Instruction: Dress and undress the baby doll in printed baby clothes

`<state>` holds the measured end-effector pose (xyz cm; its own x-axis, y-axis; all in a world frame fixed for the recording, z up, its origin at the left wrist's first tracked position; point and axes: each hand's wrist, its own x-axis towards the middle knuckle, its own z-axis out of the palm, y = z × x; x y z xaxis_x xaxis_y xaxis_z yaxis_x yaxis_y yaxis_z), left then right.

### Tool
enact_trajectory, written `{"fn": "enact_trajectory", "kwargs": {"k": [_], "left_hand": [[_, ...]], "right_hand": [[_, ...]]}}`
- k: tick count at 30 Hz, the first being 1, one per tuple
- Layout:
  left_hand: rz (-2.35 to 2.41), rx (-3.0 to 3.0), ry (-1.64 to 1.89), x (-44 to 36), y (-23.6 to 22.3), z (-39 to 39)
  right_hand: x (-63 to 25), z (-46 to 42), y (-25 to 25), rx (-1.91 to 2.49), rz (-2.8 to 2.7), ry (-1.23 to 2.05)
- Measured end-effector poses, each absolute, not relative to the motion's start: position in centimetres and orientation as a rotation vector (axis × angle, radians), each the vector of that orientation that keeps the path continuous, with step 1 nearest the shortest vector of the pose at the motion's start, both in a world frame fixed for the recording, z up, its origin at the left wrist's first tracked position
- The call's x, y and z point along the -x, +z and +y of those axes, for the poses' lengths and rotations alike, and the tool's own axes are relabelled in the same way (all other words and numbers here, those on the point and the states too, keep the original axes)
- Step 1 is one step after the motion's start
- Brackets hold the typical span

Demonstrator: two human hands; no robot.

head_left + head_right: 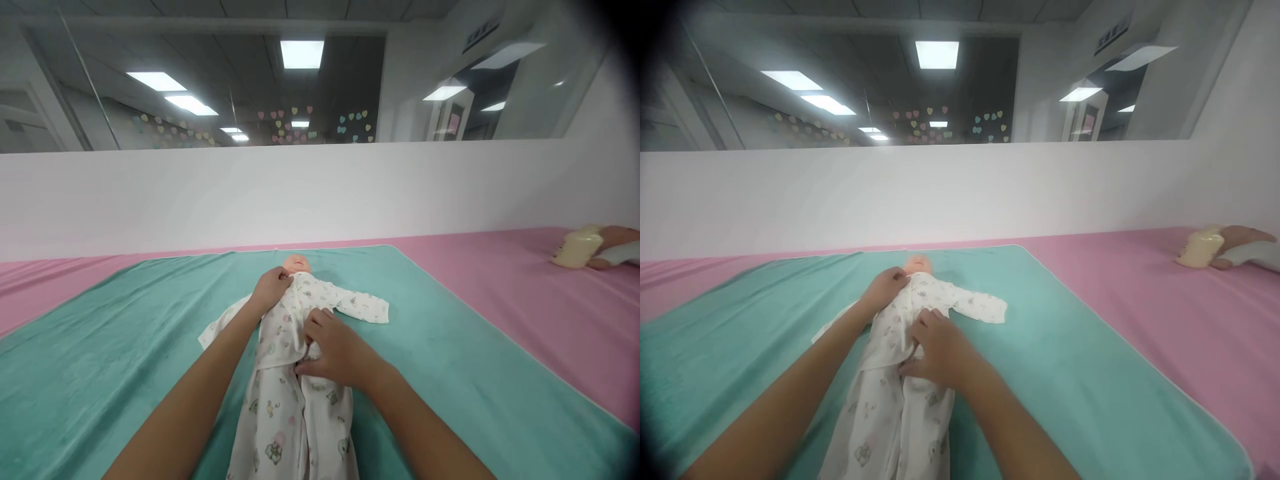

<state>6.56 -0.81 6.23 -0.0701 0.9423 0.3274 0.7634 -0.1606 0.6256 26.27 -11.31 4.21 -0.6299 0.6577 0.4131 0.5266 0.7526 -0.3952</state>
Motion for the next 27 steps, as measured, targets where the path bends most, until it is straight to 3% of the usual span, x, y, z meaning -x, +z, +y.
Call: {"fn": "enact_trajectory", "kwargs": {"k": [5, 10, 16, 19, 22, 27], "left_hand": [[1.831, -1.959, 1.139, -6.8, 5.7, -0.3], [1.760, -1.879, 1.340, -6.5, 6.1, -0.3], [1.703, -1.892, 1.246, -6.1, 5.5, -0.1], [1.666, -1.892, 1.240, -5.7, 5.1, 0.2], [1.641, -1.872, 1.259, -5.4, 4.8, 0.4], [1.569, -1.776, 1.339, -5.0, 5.1, 0.5]], "right_hand": [[-25.6, -11.2, 3.5, 0.839, -2.435, 0.149], [-26.0, -11.6, 4.1, 0.793, -2.453, 0.314], [-26.0, -12.0, 4.9, 0.811, -2.454, 0.508], [-25.3, -11.1, 4.7, 0.924, -2.166, 0.585], [-23.9, -8.4, 4.3, 1.053, -1.858, 0.504], [-20.6, -2.7, 5.1, 1.329, -1.999, 0.178]]}}
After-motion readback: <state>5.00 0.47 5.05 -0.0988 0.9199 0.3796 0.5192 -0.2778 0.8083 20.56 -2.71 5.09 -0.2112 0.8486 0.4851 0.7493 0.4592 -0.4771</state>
